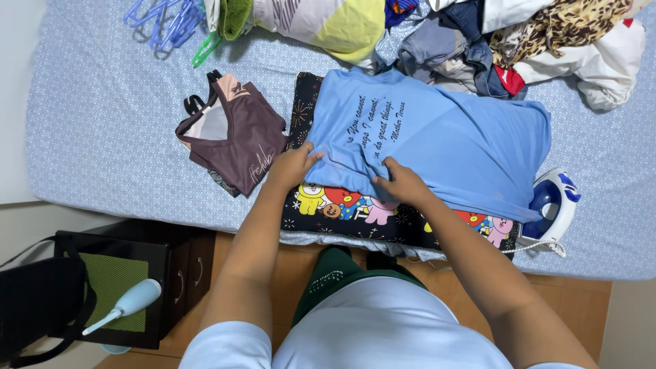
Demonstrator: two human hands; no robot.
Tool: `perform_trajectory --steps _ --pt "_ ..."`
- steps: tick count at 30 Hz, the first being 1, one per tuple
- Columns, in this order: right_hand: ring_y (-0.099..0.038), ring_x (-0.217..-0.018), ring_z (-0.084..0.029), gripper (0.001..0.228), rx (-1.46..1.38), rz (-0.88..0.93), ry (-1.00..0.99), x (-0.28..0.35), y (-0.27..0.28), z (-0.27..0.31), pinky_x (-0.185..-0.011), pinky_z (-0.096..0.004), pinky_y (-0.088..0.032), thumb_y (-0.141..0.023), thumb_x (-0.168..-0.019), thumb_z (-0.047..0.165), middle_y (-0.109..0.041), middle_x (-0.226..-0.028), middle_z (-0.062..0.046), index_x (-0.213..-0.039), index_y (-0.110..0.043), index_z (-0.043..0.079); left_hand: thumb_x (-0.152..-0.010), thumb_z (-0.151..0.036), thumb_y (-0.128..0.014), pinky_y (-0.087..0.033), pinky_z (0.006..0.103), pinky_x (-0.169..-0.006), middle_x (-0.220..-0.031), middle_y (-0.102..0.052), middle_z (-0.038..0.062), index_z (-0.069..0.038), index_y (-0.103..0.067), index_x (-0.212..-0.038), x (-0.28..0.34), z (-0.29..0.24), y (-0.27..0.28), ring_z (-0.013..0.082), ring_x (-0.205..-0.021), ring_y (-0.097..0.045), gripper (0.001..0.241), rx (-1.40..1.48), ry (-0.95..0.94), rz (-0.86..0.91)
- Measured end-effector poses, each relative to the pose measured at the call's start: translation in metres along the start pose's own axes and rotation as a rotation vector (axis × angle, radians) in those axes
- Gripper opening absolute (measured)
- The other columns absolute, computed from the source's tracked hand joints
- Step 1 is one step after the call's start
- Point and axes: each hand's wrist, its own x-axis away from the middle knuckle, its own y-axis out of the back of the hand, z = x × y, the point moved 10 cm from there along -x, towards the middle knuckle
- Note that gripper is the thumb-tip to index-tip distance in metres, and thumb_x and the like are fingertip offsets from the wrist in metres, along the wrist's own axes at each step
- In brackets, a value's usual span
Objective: Ironing and folding shirts on a flat surface.
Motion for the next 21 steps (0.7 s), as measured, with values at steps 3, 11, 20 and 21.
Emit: perform_trajectory --steps 3,11,20,21 --pt "-0.069 -0.089 -0.042 0.048 0.127 0.031 0.049 -0.018 -0.021 -0.022 -0.078 -0.05 -0.052 -0.066 -0.097 0.05 -0.071 -0.089 -0.022 -0.121 -0.057 0.01 -0.101 -0.054 -0.052 -0.052 0.0544 -0.074 -0.085 -0.071 0.024 -0.008 -0.057 -0.113 0.014 0.008 -0.006 0.0443 -0.086 -0.07 0.048 0.018 0.059 0.034" --pt "-0.067 -0.091 -0.041 0.068 -0.049 -0.098 0.131 -0.029 0.003 0.025 -0.081 -0.046 -0.052 -0.084 -0.077 0.035 -0.067 -0.097 -0.024 -0.125 -0.049 0.003 -0.098 -0.034 -0.065 -0.052 0.0426 -0.071 -0.091 -0.067 0.016 -0.006 -0.06 -0.111 0.009 0.015 -0.009 0.0318 -0.08 -0.064 0.031 0.304 -0.048 -0.166" --pt "-0.051 -0.101 -0.02 0.047 -0.524 -0.219 0.259 -0.057 0.028 0.014 -0.09 -0.03 -0.044 -0.085 -0.083 0.008 -0.055 -0.106 -0.007 -0.12 -0.057 0.01 -0.105 -0.022 -0.065 -0.04 0.0267 -0.065 -0.078 -0.056 0.001 -0.002 -0.055 -0.102 -0.005 0.068 -0.038 0.008 -0.072 -0.046 0.023 0.905 0.186 -0.178" --pt "-0.047 -0.098 -0.019 0.051 -0.708 -0.226 0.209 -0.054 0.031 0.01 -0.087 -0.029 -0.042 -0.083 -0.082 0.004 -0.049 -0.106 -0.005 -0.125 -0.055 0.012 -0.105 -0.021 -0.064 -0.041 0.0258 -0.066 -0.078 -0.057 0.002 -0.002 -0.054 -0.104 -0.001 0.069 -0.038 0.0076 -0.072 -0.047 0.021 0.882 0.217 -0.194"
